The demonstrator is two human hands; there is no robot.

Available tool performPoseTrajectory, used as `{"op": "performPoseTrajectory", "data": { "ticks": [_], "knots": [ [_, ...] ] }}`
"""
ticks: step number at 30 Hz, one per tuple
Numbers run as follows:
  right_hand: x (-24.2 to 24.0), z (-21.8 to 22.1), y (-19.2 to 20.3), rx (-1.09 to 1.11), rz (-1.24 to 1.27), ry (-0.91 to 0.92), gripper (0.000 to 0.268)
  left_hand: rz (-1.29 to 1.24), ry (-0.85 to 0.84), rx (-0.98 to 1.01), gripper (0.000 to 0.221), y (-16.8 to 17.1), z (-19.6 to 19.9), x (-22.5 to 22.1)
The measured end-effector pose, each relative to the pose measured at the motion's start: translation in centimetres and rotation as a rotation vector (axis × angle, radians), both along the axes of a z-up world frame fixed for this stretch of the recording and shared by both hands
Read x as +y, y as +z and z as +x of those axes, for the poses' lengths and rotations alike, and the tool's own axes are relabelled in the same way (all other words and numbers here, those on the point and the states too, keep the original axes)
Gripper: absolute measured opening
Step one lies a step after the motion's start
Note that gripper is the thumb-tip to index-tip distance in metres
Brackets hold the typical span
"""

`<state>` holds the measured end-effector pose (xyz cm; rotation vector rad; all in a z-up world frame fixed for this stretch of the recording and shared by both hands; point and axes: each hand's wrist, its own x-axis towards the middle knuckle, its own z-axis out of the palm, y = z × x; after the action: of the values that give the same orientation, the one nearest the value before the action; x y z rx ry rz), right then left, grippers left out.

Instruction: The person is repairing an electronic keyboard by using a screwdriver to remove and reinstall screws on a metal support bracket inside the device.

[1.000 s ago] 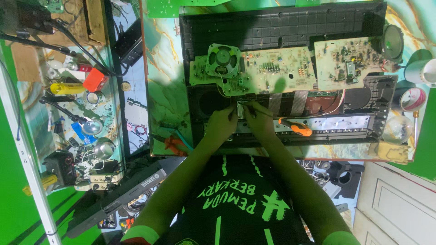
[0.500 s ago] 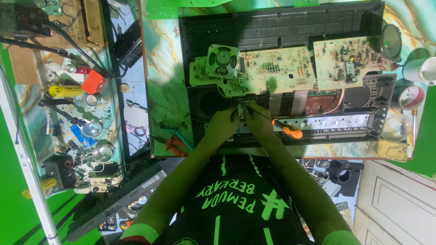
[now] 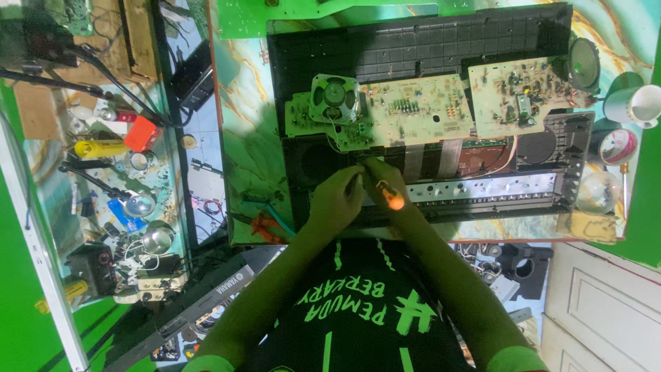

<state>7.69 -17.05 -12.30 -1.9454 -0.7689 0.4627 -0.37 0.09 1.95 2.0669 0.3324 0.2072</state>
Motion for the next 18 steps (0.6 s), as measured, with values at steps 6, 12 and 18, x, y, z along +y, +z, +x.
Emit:
{"op": "performPoseTrajectory", "data": {
  "ticks": [6,12,18],
  "knots": [
    [0.8,-0.6,3.5,0.517,0.136,-0.128,0.017,0.084,-0.230,-0.428,0.062,5.0,0.2,0.1],
    [1.6,-0.6,3.7,0.339,0.084,-0.046,0.021,-0.092,-0.329,-0.251,0.053,5.9,0.4,-0.1],
    [1.0,0.5,6.8,0.349,0.003,-0.003,0.027,-0.080,-0.414,-0.109,0.057,5.8,0.1,0.5]
  ]
}}
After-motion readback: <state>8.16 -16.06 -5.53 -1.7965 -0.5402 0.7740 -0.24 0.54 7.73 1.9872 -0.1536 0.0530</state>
